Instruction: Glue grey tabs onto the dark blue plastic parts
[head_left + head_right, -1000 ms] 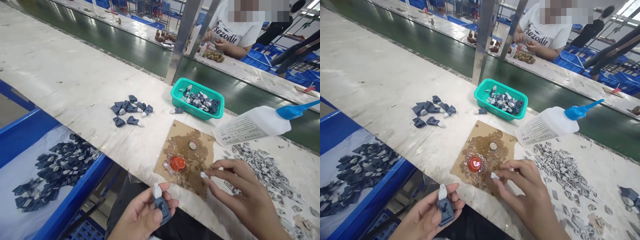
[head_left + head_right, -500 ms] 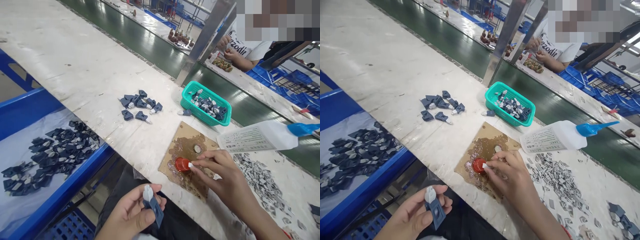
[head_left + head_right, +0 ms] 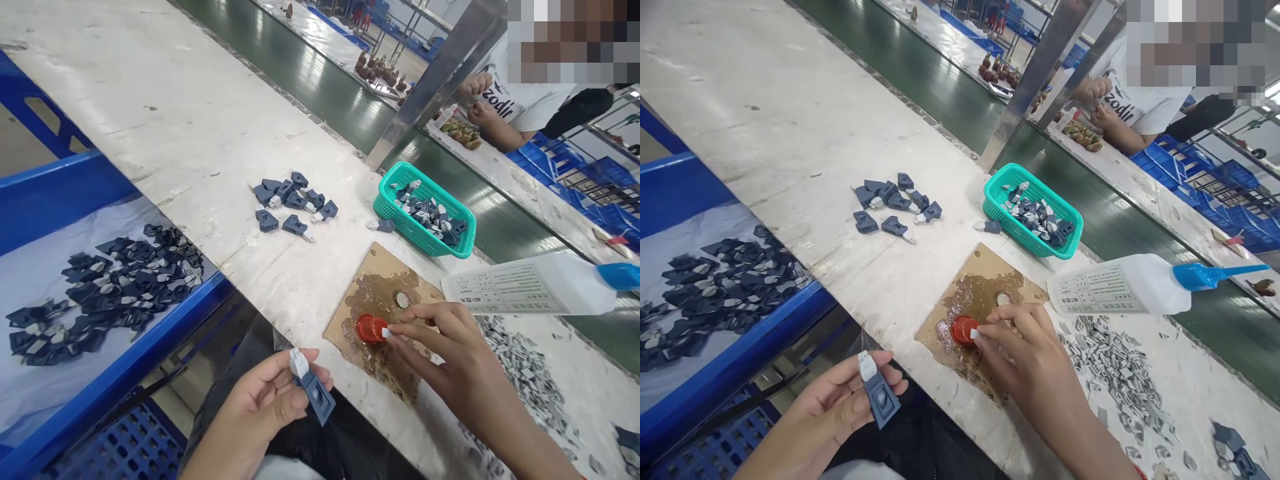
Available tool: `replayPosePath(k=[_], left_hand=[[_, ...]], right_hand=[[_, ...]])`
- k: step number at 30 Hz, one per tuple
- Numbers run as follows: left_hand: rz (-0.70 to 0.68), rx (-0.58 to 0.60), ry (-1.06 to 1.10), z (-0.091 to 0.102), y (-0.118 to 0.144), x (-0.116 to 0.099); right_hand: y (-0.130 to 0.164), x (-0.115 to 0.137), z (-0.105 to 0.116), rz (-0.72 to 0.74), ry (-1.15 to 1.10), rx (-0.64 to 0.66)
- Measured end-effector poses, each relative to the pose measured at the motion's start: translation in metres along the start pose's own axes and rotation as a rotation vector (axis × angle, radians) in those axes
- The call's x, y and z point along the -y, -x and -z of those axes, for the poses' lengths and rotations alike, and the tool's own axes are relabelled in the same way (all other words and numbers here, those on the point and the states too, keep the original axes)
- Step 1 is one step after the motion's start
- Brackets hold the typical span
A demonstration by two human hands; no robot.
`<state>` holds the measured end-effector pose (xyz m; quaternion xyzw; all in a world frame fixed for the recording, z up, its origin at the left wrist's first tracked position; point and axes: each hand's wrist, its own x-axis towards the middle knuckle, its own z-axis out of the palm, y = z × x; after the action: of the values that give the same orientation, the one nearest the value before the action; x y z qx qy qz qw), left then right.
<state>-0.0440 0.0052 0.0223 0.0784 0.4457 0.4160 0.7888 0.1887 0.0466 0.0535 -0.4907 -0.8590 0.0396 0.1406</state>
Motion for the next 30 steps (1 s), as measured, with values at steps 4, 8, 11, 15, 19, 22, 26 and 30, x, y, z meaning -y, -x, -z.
replayPosePath(k=[4, 8, 11, 15, 19, 22, 26, 30], left_hand=[[-0.052, -0.017, -0.039, -0.003, -0.001, 0.003], [-0.109, -0.009, -0.128, -0.006, -0.004, 0.009], [-0.158, -0.001, -0.193, -0.008, -0.007, 0.014], [-0.221, 0.0, -0.217, -0.014, -0.008, 0.018], [-0.259, -0.003, -0.265, -0.019, -0.005, 0.018], [-0.275, -0.001, -0.33, -0.021, -0.004, 0.017], [-0.303, -0.009, -0.353, -0.021, -0.004, 0.017], [-0.357, 0.0, -0.418, -0.02, -0.004, 0.019]], right_hand=[[-0.002, 0.001, 0.007, 0.038, 0.022, -0.091], [-0.002, 0.0, 0.006, 0.014, 0.028, -0.163], [0.002, 0.006, 0.005, -0.024, 0.035, -0.175], [0.009, 0.029, 0.008, -0.1, -0.027, -0.262], [0.014, 0.049, 0.003, -0.071, -0.203, -0.217], [0.014, 0.055, -0.007, -0.053, -0.256, -0.232], [0.013, 0.056, -0.015, -0.053, -0.28, -0.238], [0.012, 0.056, -0.013, -0.026, -0.271, -0.201]])
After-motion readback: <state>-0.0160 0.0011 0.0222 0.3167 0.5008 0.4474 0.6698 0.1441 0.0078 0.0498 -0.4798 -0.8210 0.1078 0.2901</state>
